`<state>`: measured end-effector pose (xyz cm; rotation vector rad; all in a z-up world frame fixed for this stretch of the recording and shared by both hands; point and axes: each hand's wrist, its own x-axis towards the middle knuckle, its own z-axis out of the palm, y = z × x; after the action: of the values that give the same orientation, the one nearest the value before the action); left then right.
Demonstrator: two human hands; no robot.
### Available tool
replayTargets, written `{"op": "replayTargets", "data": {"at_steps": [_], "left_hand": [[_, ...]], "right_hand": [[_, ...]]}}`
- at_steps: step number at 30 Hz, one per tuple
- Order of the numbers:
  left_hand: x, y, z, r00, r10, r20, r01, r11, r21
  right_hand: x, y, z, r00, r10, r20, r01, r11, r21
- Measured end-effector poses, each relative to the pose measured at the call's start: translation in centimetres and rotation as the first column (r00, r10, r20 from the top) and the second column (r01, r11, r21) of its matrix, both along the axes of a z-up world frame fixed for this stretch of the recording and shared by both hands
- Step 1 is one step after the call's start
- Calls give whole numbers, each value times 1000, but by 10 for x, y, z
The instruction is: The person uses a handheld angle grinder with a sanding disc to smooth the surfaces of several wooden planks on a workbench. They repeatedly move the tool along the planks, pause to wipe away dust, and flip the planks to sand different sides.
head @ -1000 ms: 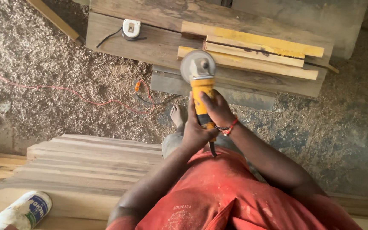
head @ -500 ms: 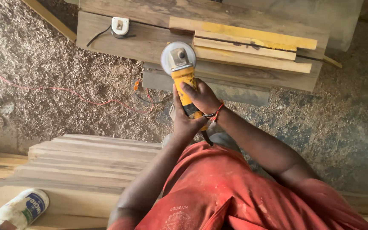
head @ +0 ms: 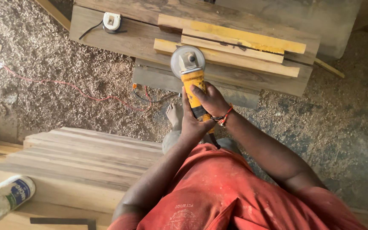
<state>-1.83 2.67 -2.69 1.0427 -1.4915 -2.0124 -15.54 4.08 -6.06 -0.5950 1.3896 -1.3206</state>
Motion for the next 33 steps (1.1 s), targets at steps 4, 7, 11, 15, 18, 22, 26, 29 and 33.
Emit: {"op": "replayTargets", "data": {"at_steps": [4, 7, 11, 15, 18, 22, 26, 29, 33], "left_hand": [[-14, 19, 4, 1000, -25, 8, 25, 1000, -16], [-20, 30, 10, 998, -60, 7, 61, 998, -17], [-17, 27, 14, 998, -64, 18, 64, 998, 3], [-2, 6, 4, 998, 7, 63, -9, 1000, 24], [8, -13, -9, 994, 60, -96, -68, 994, -81], [3, -10, -7, 994, 58, -88, -62, 997, -42], [-15, 15, 20, 991, -93, 94, 83, 991, 109], [-32, 38, 35, 974, -182, 138, 172, 982, 82], [-38, 47, 31, 983, -155, 95, 155, 988, -2]], "right_hand": [[-17, 27, -4, 1000, -12, 2, 12, 1000, 8], [-27, 47, -4, 999, -43, -2, 43, 999, 31], [-24, 46, -3, 996, -86, 22, 84, 995, 56], [-6, 5, -7, 1000, 27, 7, -27, 998, -58], [4, -22, -10, 998, 59, 16, -58, 997, -58], [1, -17, -10, 998, 56, 16, -56, 998, 2], [-22, 29, -4, 995, -10, 95, 10, 1000, -5], [-42, 71, 10, 994, -92, 57, 87, 993, 81], [-45, 79, 14, 985, -133, 111, 121, 987, 106]]}}
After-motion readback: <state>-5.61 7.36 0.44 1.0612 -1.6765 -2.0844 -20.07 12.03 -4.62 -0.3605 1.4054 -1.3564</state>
